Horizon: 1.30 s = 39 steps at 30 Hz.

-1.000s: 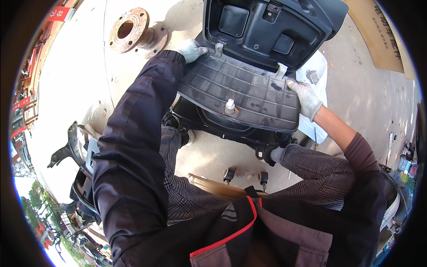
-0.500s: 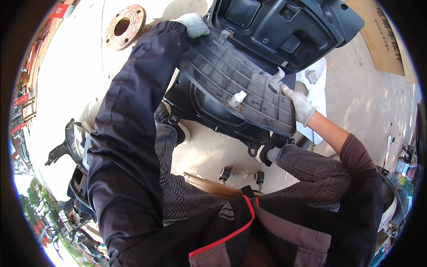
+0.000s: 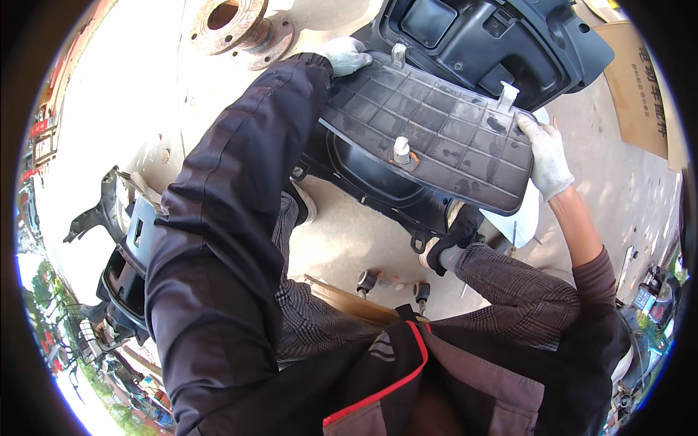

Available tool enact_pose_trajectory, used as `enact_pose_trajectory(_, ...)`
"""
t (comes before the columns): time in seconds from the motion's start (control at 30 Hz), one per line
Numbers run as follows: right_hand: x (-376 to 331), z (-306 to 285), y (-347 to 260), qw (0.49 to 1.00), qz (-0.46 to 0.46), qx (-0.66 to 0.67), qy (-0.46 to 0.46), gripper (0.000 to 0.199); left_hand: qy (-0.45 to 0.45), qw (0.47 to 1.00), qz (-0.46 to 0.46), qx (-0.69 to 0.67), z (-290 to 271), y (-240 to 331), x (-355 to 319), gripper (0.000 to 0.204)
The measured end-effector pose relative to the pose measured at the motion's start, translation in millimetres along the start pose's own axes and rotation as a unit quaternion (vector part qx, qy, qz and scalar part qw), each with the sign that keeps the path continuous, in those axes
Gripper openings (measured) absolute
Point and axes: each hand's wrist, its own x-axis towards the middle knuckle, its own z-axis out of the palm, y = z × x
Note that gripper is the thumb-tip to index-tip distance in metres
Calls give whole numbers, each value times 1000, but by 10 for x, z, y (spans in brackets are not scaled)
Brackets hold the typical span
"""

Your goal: The person removes a small black plastic cover from a larger black plastic housing, then reattaches it by aligning and pressing the edges. The person handles the cover and housing repeatedly, checking fit and orientation.

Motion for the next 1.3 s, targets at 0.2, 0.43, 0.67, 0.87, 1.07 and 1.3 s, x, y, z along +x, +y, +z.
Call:
enact_pose_trajectory(0.2,-51,103,276,998,9,12,67,35,-10,1000,-18,-2,-25,16,63,42)
enact_pose_trajectory(0.43,-162,190,81,999,14,34,36,33,61,997,16,35,203,-79,361,33)
enact_pose_trajectory(0.67,-391,426,-280,986,70,142,-51,26,95,993,34,63,190,-75,551,28)
enact_pose_trajectory(0.87,-389,533,124,966,152,180,-104,39,131,986,52,85,14,-60,684,30)
enact_pose_trajectory(1.07,-173,403,503,947,184,203,-167,41,164,978,35,128,-92,5,786,26)
enact_pose_trajectory(1.3,-102,361,595,952,190,204,-130,40,142,975,68,159,-178,2,795,23)
